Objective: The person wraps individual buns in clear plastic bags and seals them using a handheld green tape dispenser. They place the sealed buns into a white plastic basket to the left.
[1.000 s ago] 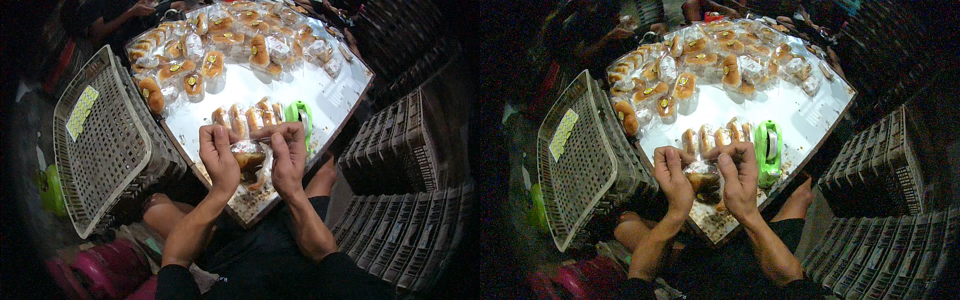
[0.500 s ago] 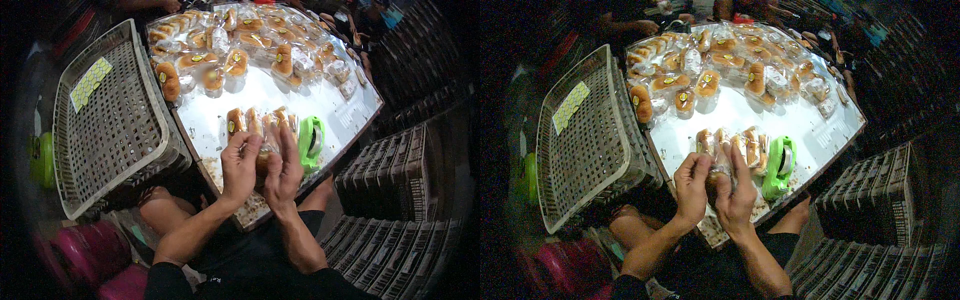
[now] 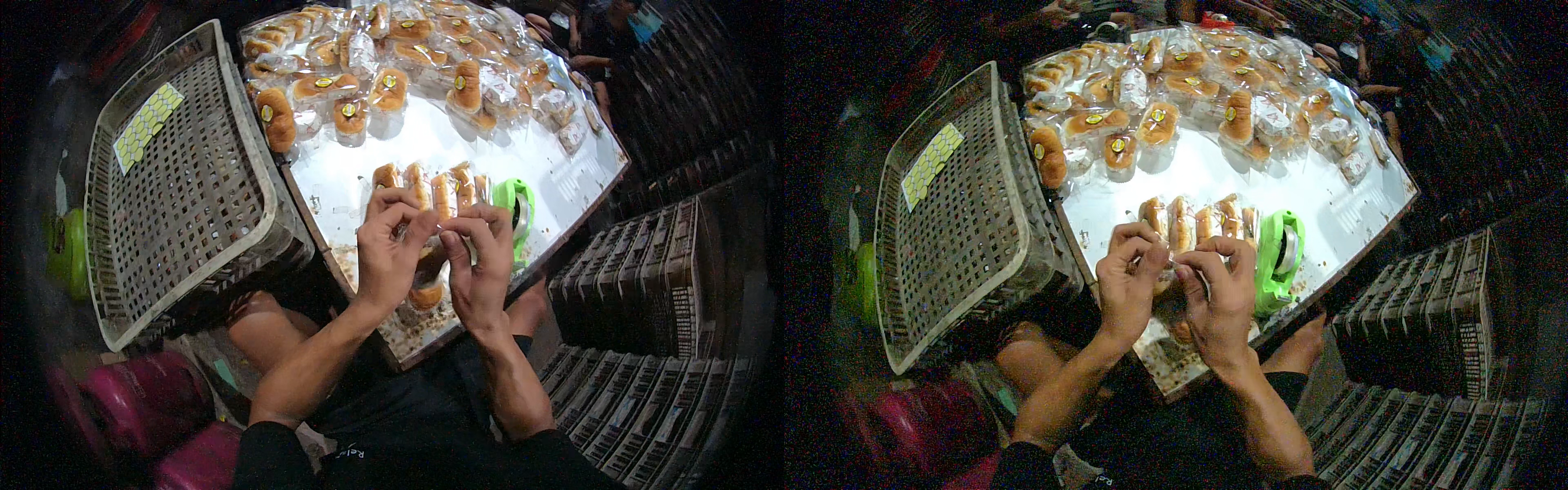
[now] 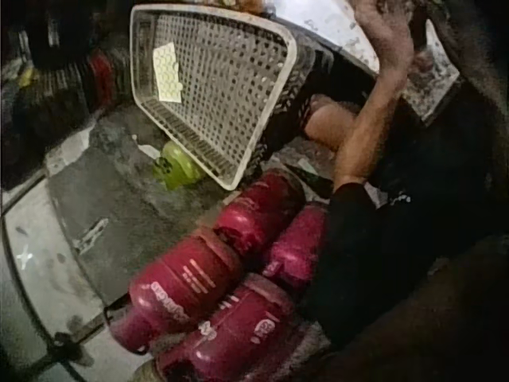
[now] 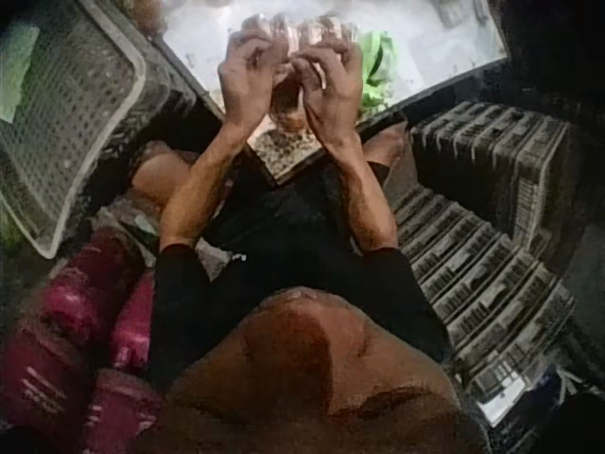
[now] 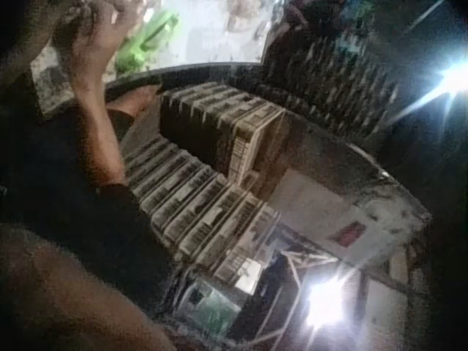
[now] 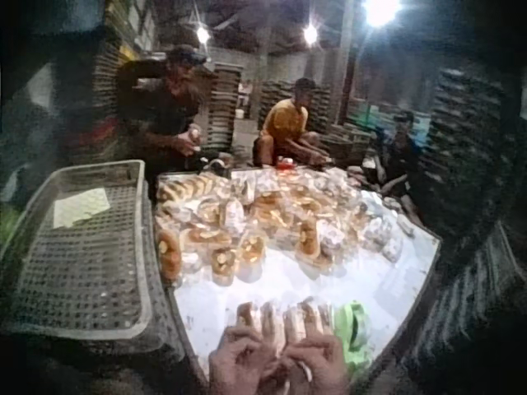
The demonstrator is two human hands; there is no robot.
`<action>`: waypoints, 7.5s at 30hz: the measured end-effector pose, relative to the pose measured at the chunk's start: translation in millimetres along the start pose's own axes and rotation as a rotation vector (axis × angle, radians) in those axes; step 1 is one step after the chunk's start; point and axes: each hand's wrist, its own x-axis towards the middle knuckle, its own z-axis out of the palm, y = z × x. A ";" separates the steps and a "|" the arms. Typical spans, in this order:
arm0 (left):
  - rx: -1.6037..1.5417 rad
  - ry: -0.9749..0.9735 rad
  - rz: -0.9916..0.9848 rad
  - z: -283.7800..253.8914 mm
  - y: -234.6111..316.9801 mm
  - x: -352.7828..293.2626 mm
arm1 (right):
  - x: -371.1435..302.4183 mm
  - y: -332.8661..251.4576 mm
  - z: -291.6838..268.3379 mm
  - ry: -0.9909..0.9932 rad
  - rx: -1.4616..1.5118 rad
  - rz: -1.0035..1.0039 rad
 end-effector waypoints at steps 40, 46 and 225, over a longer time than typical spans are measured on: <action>-0.179 -0.085 -0.241 17.6 7.8 -18.9 | -32.8 44.8 0.6 -0.263 0.916 0.756; -0.585 0.295 -0.286 -8.1 -10.6 33.8 | -6.6 43.3 48.9 -0.455 0.578 0.785; 0.566 0.203 -0.309 -375.9 101.0 73.5 | 217.5 -129.3 183.4 -0.708 0.189 -0.178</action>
